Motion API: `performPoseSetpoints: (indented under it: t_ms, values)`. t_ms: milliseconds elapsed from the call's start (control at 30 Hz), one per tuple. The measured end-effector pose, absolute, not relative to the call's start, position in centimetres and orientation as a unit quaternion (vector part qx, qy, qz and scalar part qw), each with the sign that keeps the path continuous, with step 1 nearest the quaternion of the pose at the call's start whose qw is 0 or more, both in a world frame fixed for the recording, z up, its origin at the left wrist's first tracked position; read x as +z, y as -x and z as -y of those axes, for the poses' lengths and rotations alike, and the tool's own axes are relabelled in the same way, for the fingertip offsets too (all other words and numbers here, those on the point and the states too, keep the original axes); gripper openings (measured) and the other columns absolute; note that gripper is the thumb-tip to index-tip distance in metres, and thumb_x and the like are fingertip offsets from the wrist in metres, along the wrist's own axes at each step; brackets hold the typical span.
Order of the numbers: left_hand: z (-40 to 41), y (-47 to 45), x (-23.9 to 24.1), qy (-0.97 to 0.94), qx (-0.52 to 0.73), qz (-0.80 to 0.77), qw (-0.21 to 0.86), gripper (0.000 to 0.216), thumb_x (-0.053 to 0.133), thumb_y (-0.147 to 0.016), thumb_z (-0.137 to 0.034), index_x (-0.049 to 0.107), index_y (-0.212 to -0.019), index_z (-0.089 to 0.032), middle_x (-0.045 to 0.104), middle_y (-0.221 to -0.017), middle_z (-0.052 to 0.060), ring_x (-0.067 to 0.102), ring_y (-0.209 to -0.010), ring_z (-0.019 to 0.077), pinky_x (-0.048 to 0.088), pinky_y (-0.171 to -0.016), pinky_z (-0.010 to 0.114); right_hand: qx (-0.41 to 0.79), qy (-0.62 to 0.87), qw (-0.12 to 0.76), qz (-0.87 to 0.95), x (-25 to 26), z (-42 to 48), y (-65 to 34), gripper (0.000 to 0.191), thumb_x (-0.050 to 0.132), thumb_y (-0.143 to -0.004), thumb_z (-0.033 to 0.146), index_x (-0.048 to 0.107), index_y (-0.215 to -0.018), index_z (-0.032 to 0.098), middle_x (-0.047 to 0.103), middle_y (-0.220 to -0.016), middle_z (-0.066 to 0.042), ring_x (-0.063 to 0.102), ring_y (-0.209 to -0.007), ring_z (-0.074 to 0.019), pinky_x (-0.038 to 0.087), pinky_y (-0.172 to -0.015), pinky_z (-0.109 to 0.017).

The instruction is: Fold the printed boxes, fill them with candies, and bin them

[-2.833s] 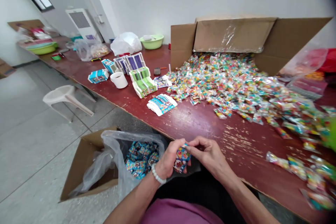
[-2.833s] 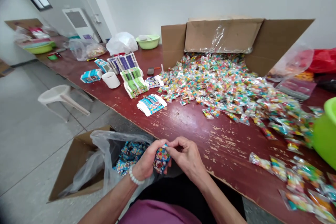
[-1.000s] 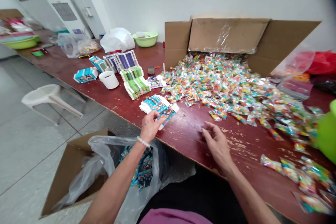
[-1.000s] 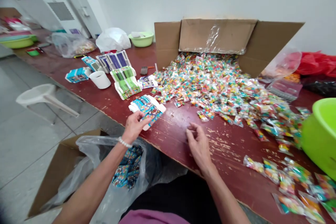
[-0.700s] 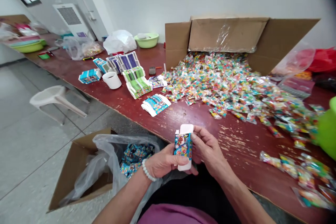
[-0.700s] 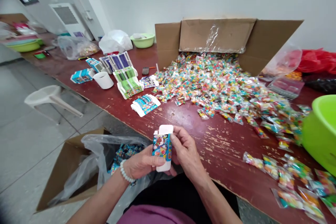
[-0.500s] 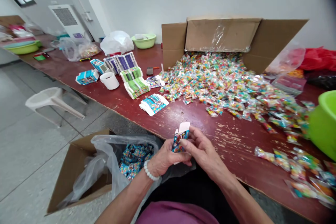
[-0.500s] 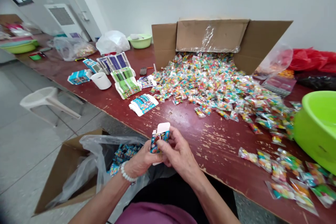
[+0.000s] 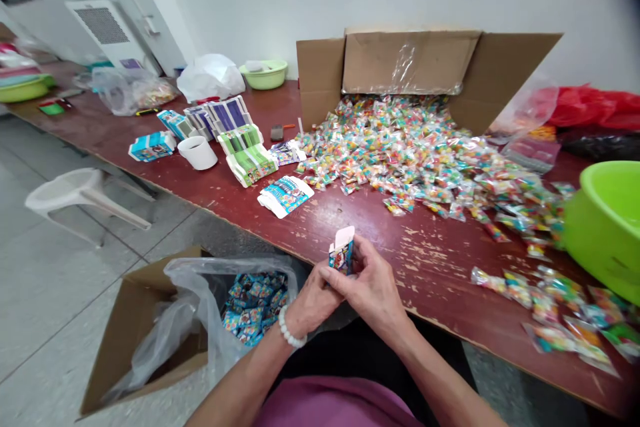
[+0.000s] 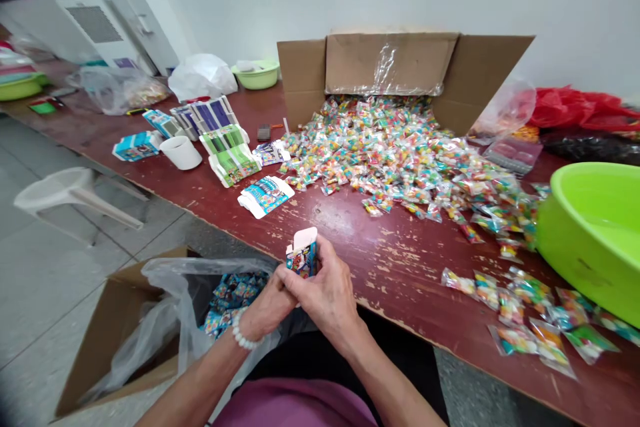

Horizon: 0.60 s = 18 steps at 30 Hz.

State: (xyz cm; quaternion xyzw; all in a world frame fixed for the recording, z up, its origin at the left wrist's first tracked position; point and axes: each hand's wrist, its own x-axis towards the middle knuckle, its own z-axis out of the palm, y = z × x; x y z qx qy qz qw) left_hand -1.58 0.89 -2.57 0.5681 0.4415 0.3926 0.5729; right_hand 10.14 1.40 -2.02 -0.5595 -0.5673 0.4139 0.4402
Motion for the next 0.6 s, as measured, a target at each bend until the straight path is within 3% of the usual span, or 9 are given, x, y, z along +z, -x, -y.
performPoseSetpoints:
  t_ms: [167, 367, 500, 600]
  values:
    - [-1.4, 1.8, -2.1, -0.552, 0.387, -0.400, 0.621, 0.031, 0.068, -0.069, -0.019, 0.072, -0.099, -0.014, 0.072, -0.095, 0.004, 0.061, -0.091, 0.0216, 0.050, -0.086, 0.031, 0.408, 0.560, 0.431, 0.577, -1.5, -1.2, -9.7, 0.051, 0.072, -0.068, 0.026, 0.062, -0.117, 0.020, 0.074, -0.101, -0.005, 0.069, -0.084, -0.0219, 0.054, -0.080, -0.033]
    - [-1.9, 1.6, -4.1, -0.494, 0.425, -0.380, 0.657, 0.024, 0.073, -0.069, -0.019, 0.070, -0.092, -0.014, 0.069, -0.088, 0.003, 0.058, -0.083, 0.0180, 0.049, -0.083, 0.029, 0.426, 0.540, 0.449, 0.570, -1.8, -1.3, -9.8, 0.052, 0.071, -0.072, 0.031, 0.062, -0.121, 0.017, 0.075, -0.098, -0.006, 0.068, -0.079, -0.0216, 0.054, -0.076, -0.032]
    - [-1.5, 1.2, -5.0, -0.461, 0.437, -0.410, 0.654, 0.016, 0.076, -0.069, -0.019, 0.066, -0.081, -0.014, 0.062, -0.076, 0.000, 0.055, -0.073, 0.0138, 0.047, -0.069, 0.024, 0.461, 0.504, 0.469, 0.560, -1.9, -1.5, -10.2, 0.038, 0.070, -0.077, 0.031, 0.068, -0.113, 0.020, 0.075, -0.092, -0.003, 0.067, -0.076, -0.0196, 0.053, -0.072, -0.029]
    - [-1.3, 0.9, -4.8, -0.401, 0.437, -0.411, 0.692, 0.022, 0.078, -0.072, -0.026, 0.066, -0.085, -0.014, 0.062, -0.075, 0.000, 0.057, -0.068, 0.0139, 0.048, -0.064, 0.025, 0.513, 0.496, 0.466, 0.524, -1.9, -1.6, -10.4, 0.031, 0.064, -0.084, 0.039, 0.072, -0.106, 0.018, 0.072, -0.075, -0.001, 0.062, -0.061, -0.0165, 0.050, -0.058, -0.025]
